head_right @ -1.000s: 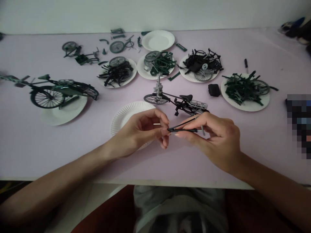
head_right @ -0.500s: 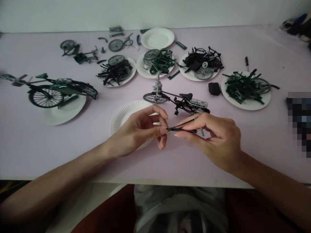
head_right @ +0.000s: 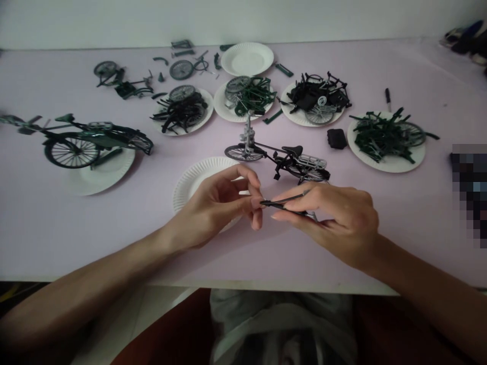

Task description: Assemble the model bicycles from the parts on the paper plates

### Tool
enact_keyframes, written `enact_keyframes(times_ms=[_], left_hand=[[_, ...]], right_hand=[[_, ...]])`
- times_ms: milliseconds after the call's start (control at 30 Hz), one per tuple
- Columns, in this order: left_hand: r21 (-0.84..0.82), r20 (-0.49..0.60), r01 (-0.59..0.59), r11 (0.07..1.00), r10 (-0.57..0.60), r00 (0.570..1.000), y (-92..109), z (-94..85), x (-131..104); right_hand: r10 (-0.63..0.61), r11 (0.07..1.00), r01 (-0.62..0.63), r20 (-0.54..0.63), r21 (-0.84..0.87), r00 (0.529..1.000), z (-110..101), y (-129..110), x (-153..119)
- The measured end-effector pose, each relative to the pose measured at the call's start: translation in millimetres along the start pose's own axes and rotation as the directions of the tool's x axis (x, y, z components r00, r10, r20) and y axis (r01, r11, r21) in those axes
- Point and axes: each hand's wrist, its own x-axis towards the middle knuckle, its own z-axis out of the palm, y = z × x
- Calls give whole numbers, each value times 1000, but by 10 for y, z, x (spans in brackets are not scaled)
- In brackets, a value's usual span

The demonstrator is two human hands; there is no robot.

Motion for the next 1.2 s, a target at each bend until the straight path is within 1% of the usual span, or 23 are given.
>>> enact_keyframes(times_ms=[100,233,367,467,633,733,833,900,967,1067,1133,1200], left_hand=[[37,21,-23,999,22,1000,9,3,-11],[97,48,-107,989,103,994,-1,7,-38],[146,72,-188,971,179,981,-10,3,-65],[219,89,-220,950,205,975,-1,-3,-79],[316,101,-273,909,253,962,31,7,-101],[337,90,-273,901,258,962,53,25,-109],[314,74,-240,918,229,971,69,41,-110],[303,53,-195,933,187,981,71,46,-108],[284,41,-150,947,144,989,65,44,-102],[247,51,-116,962,107,993,48,25,-89],[253,67,-102,962,88,994,44,8,-83],[295,85,-105,950,83,993,49,-7,-84]], right_hand=[[-70,998,70,61,6,996,-45,3,21],[-47,993,63,160,-96,986,-130,-35,32],[-87,983,122,234,-139,968,-211,-53,51],[-114,979,151,248,-136,962,-234,-41,59],[-90,980,128,236,-150,968,-227,-45,25],[-58,988,86,209,-126,976,-221,-72,-11],[-24,994,43,196,-96,980,-227,-94,-34],[-51,993,71,199,-95,979,-238,-94,-34],[-123,984,146,202,-104,972,-246,-81,-23],[-220,963,246,203,-109,954,-236,-51,-6],[-221,962,248,206,-115,953,-215,-36,-7],[-197,966,226,204,-128,959,-191,-30,-21]])
